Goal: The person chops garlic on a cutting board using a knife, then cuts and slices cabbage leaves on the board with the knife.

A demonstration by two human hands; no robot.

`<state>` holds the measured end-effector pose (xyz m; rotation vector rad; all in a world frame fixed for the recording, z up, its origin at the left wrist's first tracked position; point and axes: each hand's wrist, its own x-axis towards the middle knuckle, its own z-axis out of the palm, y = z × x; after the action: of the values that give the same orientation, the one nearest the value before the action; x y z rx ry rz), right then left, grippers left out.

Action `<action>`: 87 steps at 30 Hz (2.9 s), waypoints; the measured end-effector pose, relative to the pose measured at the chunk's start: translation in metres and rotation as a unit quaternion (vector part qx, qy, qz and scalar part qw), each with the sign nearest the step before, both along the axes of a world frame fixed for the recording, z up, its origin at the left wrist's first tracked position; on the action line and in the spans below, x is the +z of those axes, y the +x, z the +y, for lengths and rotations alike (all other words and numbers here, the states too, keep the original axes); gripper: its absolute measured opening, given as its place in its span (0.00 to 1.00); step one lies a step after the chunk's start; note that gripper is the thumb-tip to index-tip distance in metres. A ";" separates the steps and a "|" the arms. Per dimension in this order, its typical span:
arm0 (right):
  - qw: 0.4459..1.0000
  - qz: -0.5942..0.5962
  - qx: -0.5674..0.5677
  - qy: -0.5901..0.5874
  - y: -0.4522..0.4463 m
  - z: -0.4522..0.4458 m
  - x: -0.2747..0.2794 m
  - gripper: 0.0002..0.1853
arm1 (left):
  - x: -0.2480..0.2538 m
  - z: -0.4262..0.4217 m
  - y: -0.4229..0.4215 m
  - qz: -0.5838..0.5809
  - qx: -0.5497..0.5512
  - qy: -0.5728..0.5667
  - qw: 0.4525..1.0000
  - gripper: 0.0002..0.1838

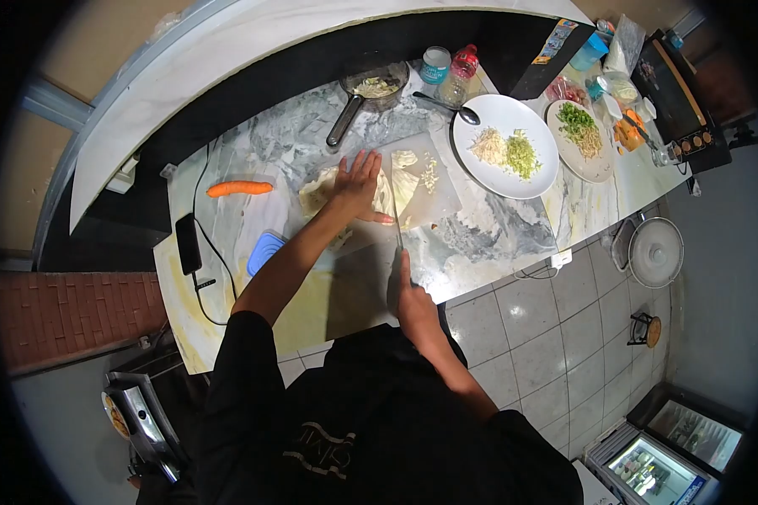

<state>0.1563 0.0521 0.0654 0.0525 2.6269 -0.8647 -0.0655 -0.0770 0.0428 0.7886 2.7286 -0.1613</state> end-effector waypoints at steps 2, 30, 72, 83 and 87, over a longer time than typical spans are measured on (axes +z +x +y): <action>1.000 -0.012 0.008 0.018 0.003 0.003 0.008 0.46 | -0.003 -0.001 -0.001 -0.001 0.000 0.008 1.000 0.78; 0.986 0.107 -0.051 -0.117 -0.053 0.048 -0.003 0.40 | 0.030 -0.019 -0.042 -0.067 -0.178 0.236 0.953 0.18; 0.985 0.122 0.056 -0.107 -0.057 0.033 -0.025 0.43 | -0.053 0.010 0.091 0.035 0.342 0.576 0.741 0.22; 0.980 0.100 0.059 -0.159 -0.051 0.030 -0.031 0.44 | -0.040 0.002 0.090 -0.069 0.367 0.580 0.724 0.26; 0.981 0.084 0.059 -0.165 -0.047 0.028 -0.032 0.44 | -0.051 -0.001 0.091 -0.034 0.340 0.587 0.734 0.25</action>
<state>0.1092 0.0805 0.0333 -0.2730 2.5673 -1.2972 0.0259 -0.0781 -0.0084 -0.1039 2.5690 1.8089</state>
